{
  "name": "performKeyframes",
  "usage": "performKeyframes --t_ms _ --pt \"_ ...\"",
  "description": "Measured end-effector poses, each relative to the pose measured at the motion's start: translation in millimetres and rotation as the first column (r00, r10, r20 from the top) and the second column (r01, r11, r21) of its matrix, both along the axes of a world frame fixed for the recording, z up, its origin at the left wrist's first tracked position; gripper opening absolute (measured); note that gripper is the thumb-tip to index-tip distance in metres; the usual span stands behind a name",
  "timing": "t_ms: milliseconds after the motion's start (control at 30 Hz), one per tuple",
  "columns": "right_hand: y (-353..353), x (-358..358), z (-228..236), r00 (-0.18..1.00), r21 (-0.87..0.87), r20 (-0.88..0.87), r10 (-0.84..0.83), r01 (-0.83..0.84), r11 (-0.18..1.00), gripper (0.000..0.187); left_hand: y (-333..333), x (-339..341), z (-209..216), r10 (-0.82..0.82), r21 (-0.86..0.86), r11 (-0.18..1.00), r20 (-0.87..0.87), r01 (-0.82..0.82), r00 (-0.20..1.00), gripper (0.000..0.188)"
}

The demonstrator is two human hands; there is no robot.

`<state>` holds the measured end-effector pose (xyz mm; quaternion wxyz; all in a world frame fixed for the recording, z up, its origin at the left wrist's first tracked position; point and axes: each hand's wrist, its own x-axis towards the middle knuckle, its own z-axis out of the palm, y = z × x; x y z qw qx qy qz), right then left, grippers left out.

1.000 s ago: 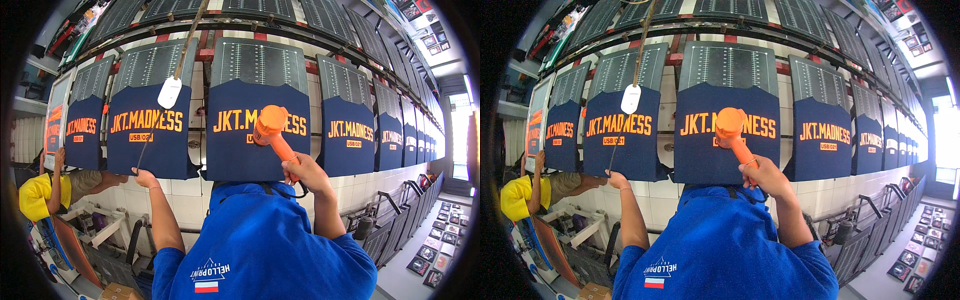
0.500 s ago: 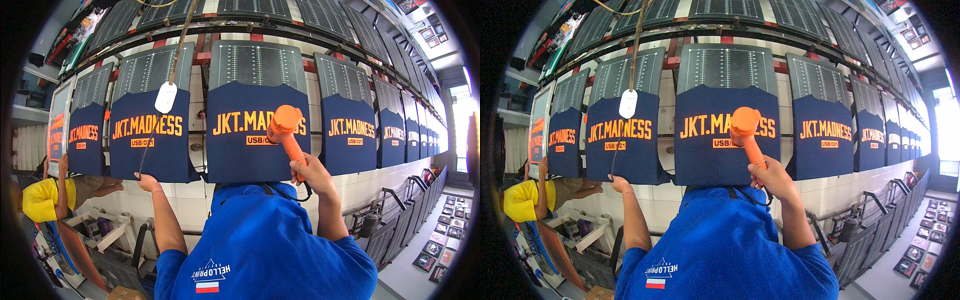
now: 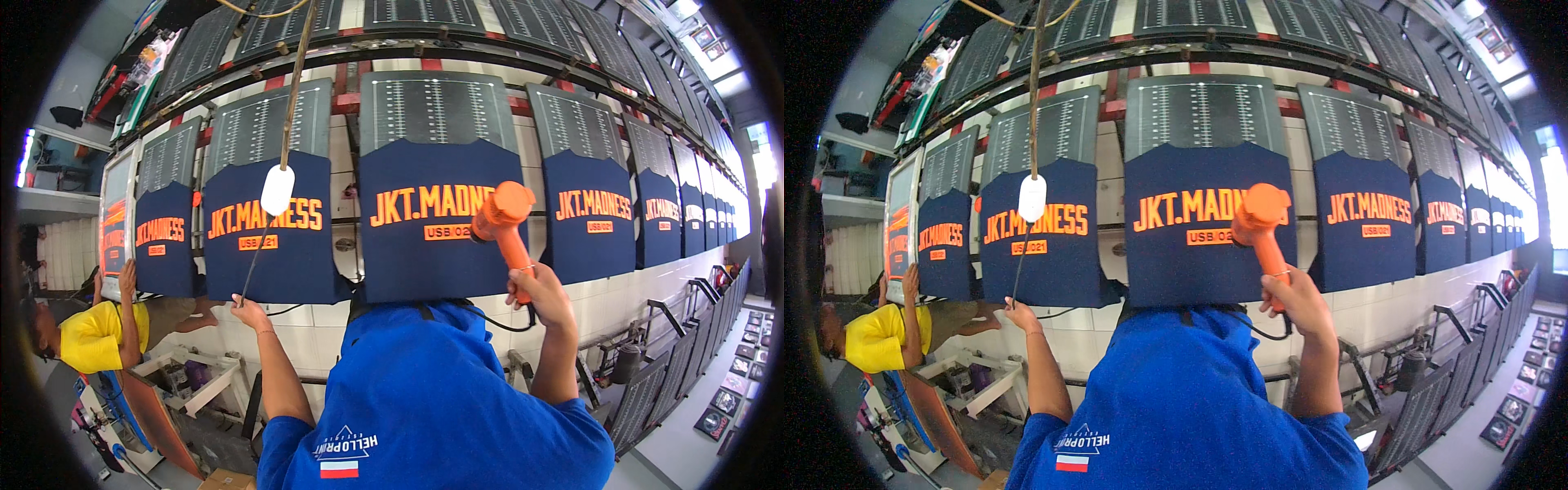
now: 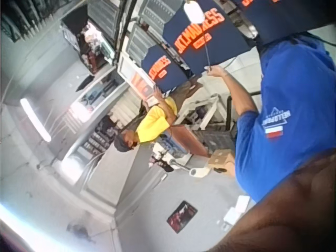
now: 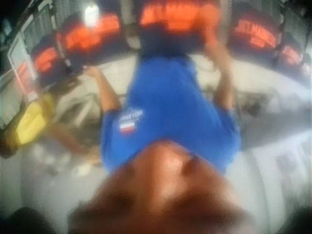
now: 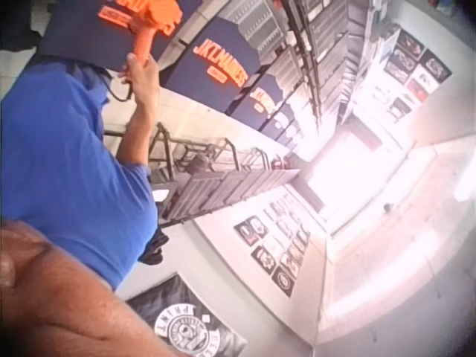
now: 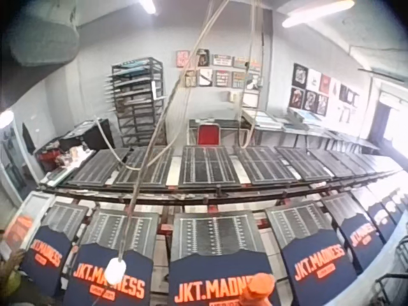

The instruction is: The person uses a heat gun to dry the ink on a row of screen-printed t-shirts mounted on boards.

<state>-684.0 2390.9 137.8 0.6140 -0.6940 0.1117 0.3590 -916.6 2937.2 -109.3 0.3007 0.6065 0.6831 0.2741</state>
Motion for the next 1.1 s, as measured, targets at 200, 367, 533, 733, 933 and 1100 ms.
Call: performKeyframes --t_ms 200,367,533,733,933,1100 --pt "70.9 -25.2 -3.0 0.996 0.083 0.014 -0.086 0.085 0.993 0.029 143.4 -65.7 7.0 -0.085 0.245 0.965 -0.028 0.089 0.996 0.054" --pt "211.8 -48.0 -21.6 0.989 0.442 -0.146 0.004 0.062 0.895 0.034 267.9 -99.8 46.5 -0.085 0.38 0.919 -0.069 0.105 0.994 0.044" --pt "365.1 -65.5 -24.8 0.993 0.447 -0.107 -0.055 0.098 0.889 0.035 402.0 -125.9 57.3 -0.152 0.539 0.805 -0.214 0.246 0.965 0.047" --pt "429.3 -58.1 -11.9 0.986 0.183 0.058 -0.159 0.146 0.972 0.038 396.4 -106.8 75.0 -0.152 0.182 0.97 -0.056 0.16 0.987 0.047" --pt "418.8 -62.3 -11.6 0.97 0.039 0.141 -0.198 0.194 0.98 0.032 447.2 -161.9 -12.8 -0.154 0.172 0.966 -0.206 0.191 0.966 0.052" --pt "414.7 -70.9 -14.4 0.964 0.029 0.133 -0.232 0.23 0.973 0.029 461.5 -148.9 -29.8 0.13 -0.33 0.938 0.063 -0.102 0.99 0.064"
